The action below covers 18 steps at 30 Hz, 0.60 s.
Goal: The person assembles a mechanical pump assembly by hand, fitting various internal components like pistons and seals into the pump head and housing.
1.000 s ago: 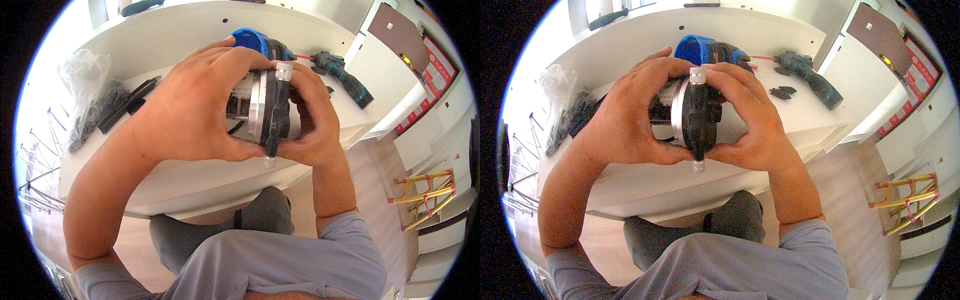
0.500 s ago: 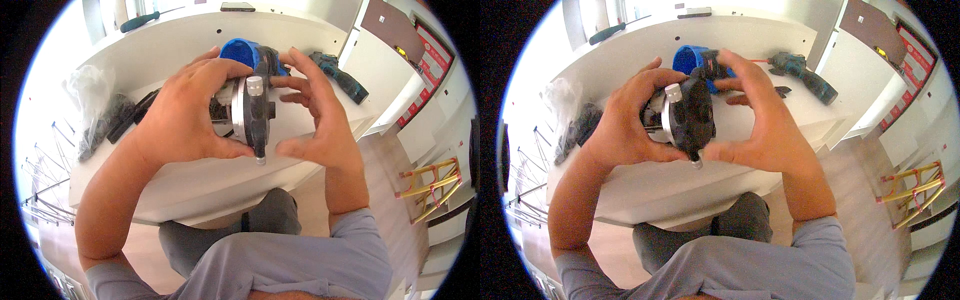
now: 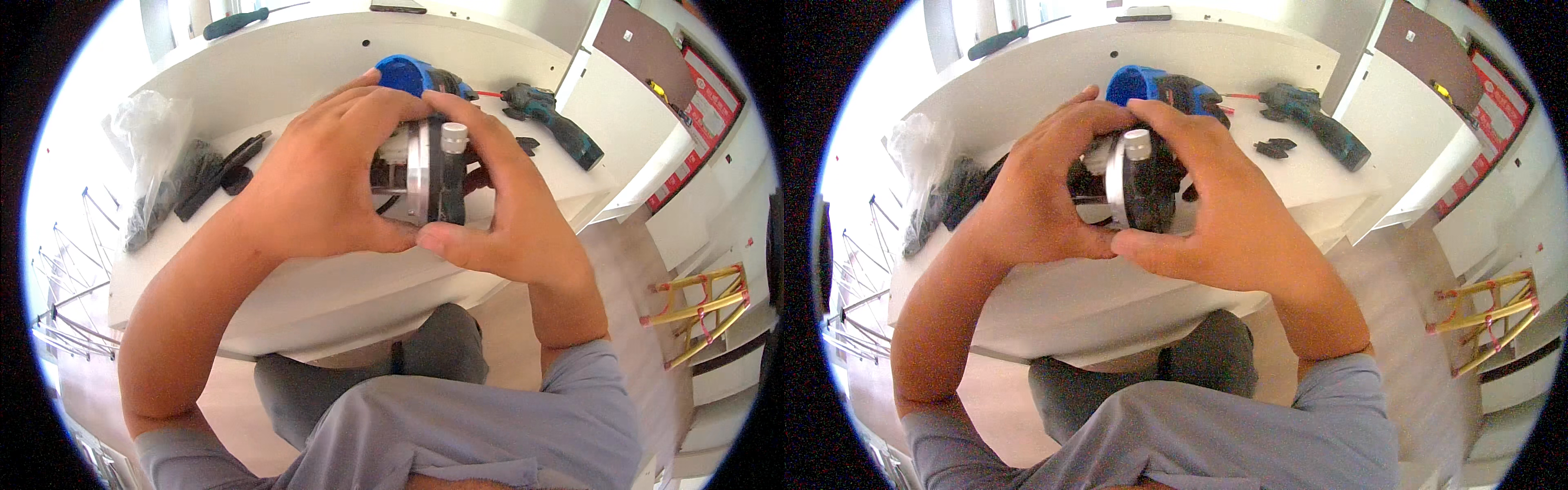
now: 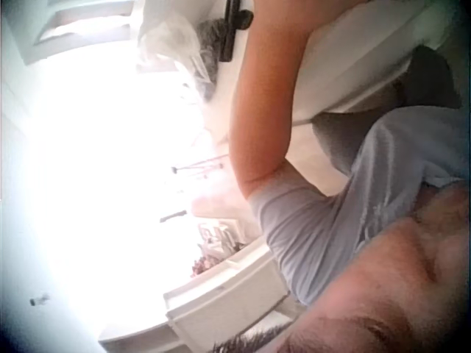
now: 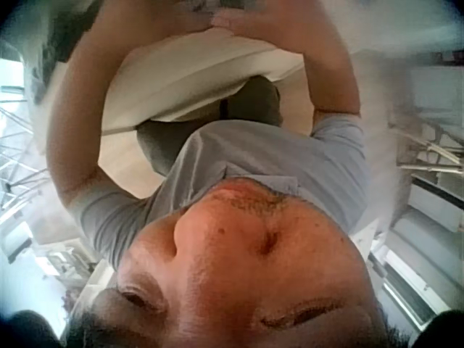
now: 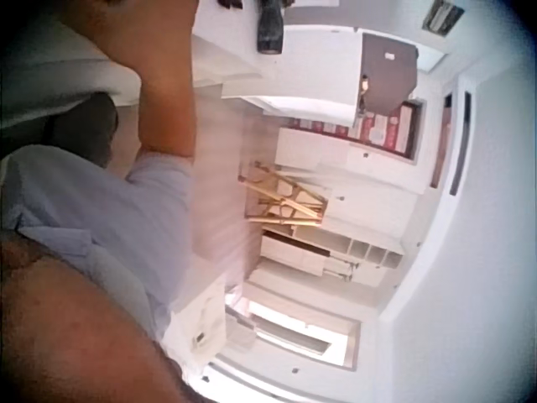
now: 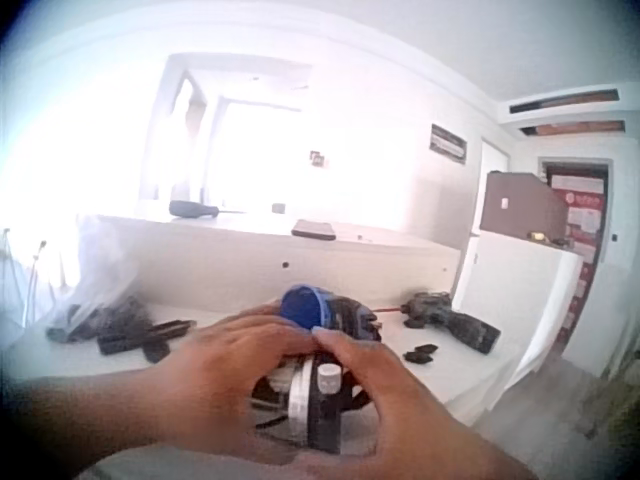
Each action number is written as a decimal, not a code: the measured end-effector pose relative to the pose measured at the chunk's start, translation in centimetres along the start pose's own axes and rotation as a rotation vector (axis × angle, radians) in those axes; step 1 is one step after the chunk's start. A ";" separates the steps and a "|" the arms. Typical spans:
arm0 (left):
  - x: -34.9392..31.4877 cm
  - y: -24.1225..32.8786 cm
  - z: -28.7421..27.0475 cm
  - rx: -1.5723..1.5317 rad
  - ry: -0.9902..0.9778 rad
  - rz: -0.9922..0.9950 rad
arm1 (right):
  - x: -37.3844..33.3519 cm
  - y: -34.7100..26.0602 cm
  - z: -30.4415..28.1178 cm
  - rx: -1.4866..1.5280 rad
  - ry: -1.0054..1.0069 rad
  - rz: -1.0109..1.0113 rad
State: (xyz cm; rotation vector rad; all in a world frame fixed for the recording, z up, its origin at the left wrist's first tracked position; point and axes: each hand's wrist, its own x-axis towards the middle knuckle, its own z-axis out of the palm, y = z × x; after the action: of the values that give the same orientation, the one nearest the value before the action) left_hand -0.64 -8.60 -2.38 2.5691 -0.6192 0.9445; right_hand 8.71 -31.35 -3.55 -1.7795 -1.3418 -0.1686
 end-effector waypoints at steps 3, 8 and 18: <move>-0.1 -0.2 0.0 0.006 0.031 0.017 | 0.1 0.8 0.2 0.010 0.010 -0.067; -0.2 -0.6 -0.1 0.013 0.019 -0.024 | -0.1 1.7 0.4 -0.125 0.051 -0.284; -0.1 -0.6 0.1 -0.040 0.039 -0.018 | 0.6 4.0 0.5 -0.133 0.100 -0.535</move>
State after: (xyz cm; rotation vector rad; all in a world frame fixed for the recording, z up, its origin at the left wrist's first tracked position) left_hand -0.33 -8.08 -2.57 2.5108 -0.5967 0.9643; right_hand 12.08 -30.72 -5.76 -1.4556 -1.7390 -0.6418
